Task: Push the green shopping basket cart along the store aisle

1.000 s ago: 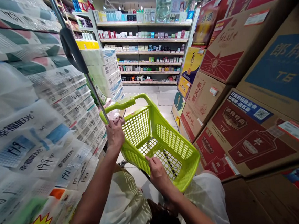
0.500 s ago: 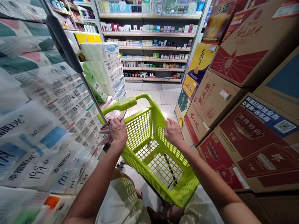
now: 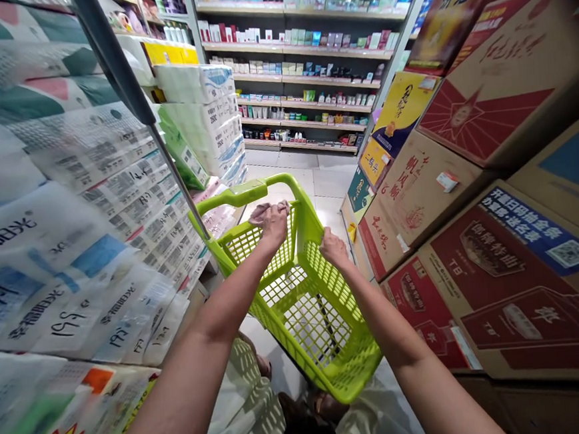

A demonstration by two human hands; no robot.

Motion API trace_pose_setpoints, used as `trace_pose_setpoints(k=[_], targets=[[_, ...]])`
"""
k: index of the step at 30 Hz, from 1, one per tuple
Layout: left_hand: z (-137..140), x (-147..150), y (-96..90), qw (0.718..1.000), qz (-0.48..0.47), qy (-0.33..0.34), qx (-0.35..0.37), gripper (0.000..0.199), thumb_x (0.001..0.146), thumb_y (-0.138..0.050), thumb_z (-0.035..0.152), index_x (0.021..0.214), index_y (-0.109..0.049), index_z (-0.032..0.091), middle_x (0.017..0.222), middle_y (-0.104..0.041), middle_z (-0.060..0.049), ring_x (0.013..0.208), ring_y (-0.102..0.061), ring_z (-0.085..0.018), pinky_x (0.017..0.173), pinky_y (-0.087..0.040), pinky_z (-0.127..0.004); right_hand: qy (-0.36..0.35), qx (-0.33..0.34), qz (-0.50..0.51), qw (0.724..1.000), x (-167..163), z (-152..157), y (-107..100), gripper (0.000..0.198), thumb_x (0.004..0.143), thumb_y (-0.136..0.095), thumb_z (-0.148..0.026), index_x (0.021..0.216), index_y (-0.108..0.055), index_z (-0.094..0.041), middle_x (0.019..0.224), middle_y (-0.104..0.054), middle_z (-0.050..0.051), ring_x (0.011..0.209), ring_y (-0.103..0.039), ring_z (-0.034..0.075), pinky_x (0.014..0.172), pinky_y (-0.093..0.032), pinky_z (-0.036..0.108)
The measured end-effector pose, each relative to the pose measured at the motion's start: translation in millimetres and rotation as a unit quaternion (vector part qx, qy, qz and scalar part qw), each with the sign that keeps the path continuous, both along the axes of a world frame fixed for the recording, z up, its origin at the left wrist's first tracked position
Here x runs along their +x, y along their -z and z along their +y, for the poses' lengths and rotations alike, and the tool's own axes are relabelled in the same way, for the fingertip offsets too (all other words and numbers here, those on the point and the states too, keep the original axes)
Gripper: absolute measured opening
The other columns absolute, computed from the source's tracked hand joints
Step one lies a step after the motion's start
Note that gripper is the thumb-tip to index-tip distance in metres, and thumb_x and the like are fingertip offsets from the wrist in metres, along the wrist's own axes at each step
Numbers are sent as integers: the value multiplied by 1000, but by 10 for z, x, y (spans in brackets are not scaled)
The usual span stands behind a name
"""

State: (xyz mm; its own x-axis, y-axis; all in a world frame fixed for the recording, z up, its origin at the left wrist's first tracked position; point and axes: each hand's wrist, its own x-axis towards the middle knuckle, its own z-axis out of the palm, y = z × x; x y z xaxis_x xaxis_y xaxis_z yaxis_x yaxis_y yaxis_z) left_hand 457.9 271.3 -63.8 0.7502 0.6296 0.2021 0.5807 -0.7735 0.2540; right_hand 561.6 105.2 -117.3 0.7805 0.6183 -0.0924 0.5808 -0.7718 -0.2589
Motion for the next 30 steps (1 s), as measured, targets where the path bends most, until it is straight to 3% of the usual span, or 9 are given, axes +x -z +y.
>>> trace_pose_setpoints(k=[2, 7, 9, 11, 14, 18, 21, 26, 30], targets=[[28, -63, 5, 1000, 5, 2, -10, 55, 86, -40, -3, 129, -70, 14, 124, -60, -21, 117, -56, -34, 101, -52, -53, 4, 5, -2, 1000, 7, -20, -6, 32, 103, -36, -14, 134, -42, -14, 112, -70, 17, 100, -69, 24, 82, -46, 30], [352, -844, -46, 989, 97, -113, -5, 42, 89, -48, 4, 124, -70, 13, 119, -61, -21, 104, -60, -32, 90, -55, -49, 22, 15, -6, 1000, 23, -45, 39, 28, 104, -38, -15, 131, -43, -15, 107, -71, 16, 97, -69, 24, 79, -46, 30], [397, -963, -88, 986, 116, -122, -3, 40, 89, -50, 5, 124, -69, 11, 120, -61, -22, 103, -60, -33, 91, -55, -49, 26, 16, -7, 1000, 8, -33, 53, 29, 103, -38, -14, 132, -43, -14, 107, -71, 15, 96, -70, 23, 78, -46, 29], [337, -804, -120, 988, 109, -113, -9, 45, 88, -49, 2, 128, -67, 10, 123, -60, -23, 107, -59, -34, 93, -54, -50, 26, 19, -5, 999, -19, -13, 58, 30, 103, -37, -12, 133, -43, -14, 106, -71, 14, 93, -70, 22, 77, -46, 28], [113, -213, -128, 994, 74, -82, -23, 51, 88, -47, -1, 134, -65, 13, 127, -59, -22, 115, -56, -36, 99, -50, -56, 17, 27, -6, 999, -64, 9, 54, 28, 104, -36, -11, 130, -44, -14, 103, -71, 13, 87, -70, 19, 75, -45, 26], [-136, 370, -58, 1000, 22, -11, -16, 42, 92, -49, 3, 129, -68, 12, 132, -56, -23, 122, -51, -37, 105, -43, -57, 17, 25, -18, 999, -83, -1, 44, 26, 103, -40, -12, 129, -44, -15, 102, -72, 12, 85, -70, 18, 76, -46, 26], [-84, 199, 20, 1000, 11, 19, 7, 46, 91, -43, 2, 126, -71, 13, 130, -57, -22, 120, -52, -36, 105, -44, -56, 19, 20, -13, 1000, -60, -24, 37, 30, 101, -41, -10, 130, -43, -16, 104, -73, 12, 88, -71, 19, 77, -46, 26], [273, -513, 3, 993, 73, -89, -7, 47, 88, -45, 2, 126, -71, 12, 128, -57, -25, 112, -57, -37, 97, -49, -55, 18, 29, 2, 999, -35, -9, 55, 31, 100, -40, -10, 131, -42, -15, 102, -73, 13, 90, -71, 20, 79, -47, 27], [301, -334, -78, 993, 97, -60, -13, 43, 87, -48, 0, 121, -71, 10, 128, -57, -24, 115, -58, -36, 100, -48, -52, 21, 34, 4, 999, -82, 34, 68, 30, 101, -42, -11, 130, -43, -15, 104, -73, 13, 91, -72, 20, 78, -48, 27]])
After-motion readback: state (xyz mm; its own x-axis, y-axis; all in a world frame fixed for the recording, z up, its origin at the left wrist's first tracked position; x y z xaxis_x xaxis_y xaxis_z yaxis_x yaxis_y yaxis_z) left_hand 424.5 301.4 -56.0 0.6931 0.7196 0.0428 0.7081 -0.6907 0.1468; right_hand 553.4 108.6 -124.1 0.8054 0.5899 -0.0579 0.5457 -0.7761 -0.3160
